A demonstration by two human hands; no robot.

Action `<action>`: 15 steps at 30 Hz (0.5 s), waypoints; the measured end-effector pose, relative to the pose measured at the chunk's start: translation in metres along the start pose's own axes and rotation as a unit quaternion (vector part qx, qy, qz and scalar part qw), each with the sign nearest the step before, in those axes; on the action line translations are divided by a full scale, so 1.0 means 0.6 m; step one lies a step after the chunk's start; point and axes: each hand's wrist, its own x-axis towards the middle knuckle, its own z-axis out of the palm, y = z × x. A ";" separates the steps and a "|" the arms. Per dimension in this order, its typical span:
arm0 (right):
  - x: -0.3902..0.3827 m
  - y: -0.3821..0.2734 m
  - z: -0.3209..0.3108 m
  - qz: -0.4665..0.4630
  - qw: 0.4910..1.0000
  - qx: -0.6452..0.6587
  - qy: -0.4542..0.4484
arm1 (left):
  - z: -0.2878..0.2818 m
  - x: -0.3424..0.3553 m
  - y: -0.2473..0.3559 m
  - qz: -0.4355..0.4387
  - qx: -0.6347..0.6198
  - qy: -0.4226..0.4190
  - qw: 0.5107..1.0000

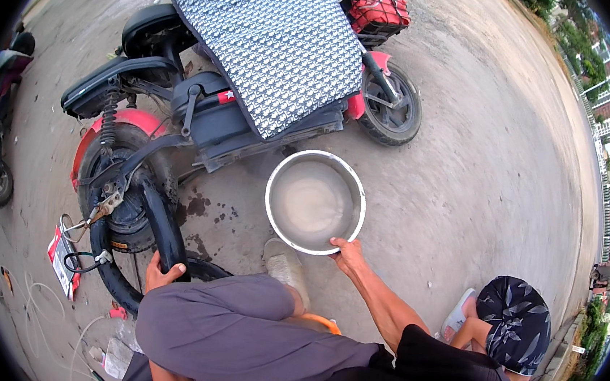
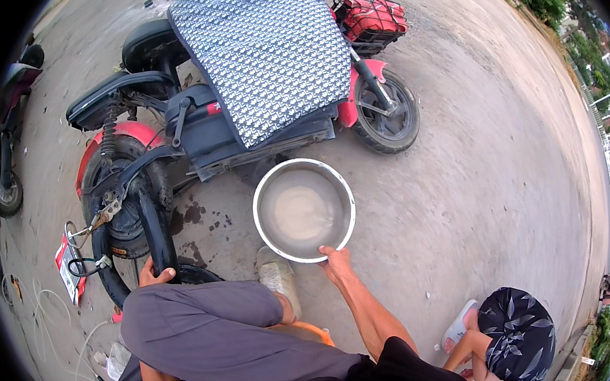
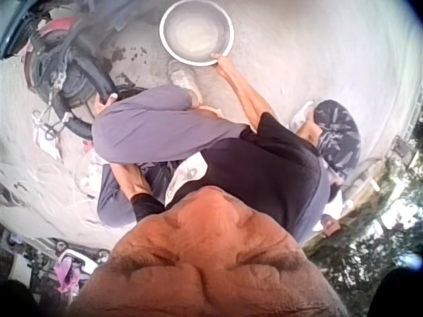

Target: The person rotates and handles an inner tube in a basin of water to locate a leak, then wipes the surface with a cloth and applies a patch to the tube.

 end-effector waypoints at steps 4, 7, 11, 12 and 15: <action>0.025 -0.061 -0.071 -0.053 0.997 0.039 0.039 | 0.009 0.007 -0.010 -0.003 0.009 0.013 1.000; 0.067 -0.086 -0.116 -0.077 0.990 0.062 0.101 | 0.001 0.010 -0.039 -0.017 -0.001 0.026 1.000; 0.130 -0.136 -0.247 -0.097 0.972 0.143 0.156 | 0.031 0.008 0.026 -0.058 0.029 0.021 0.998; 0.145 -0.142 -0.273 -0.112 0.968 0.145 0.169 | 0.033 0.006 0.057 -0.079 0.064 0.024 0.995; 0.166 -0.166 -0.306 -0.124 0.959 0.188 0.171 | 0.023 0.003 0.072 -0.046 0.040 -0.005 0.998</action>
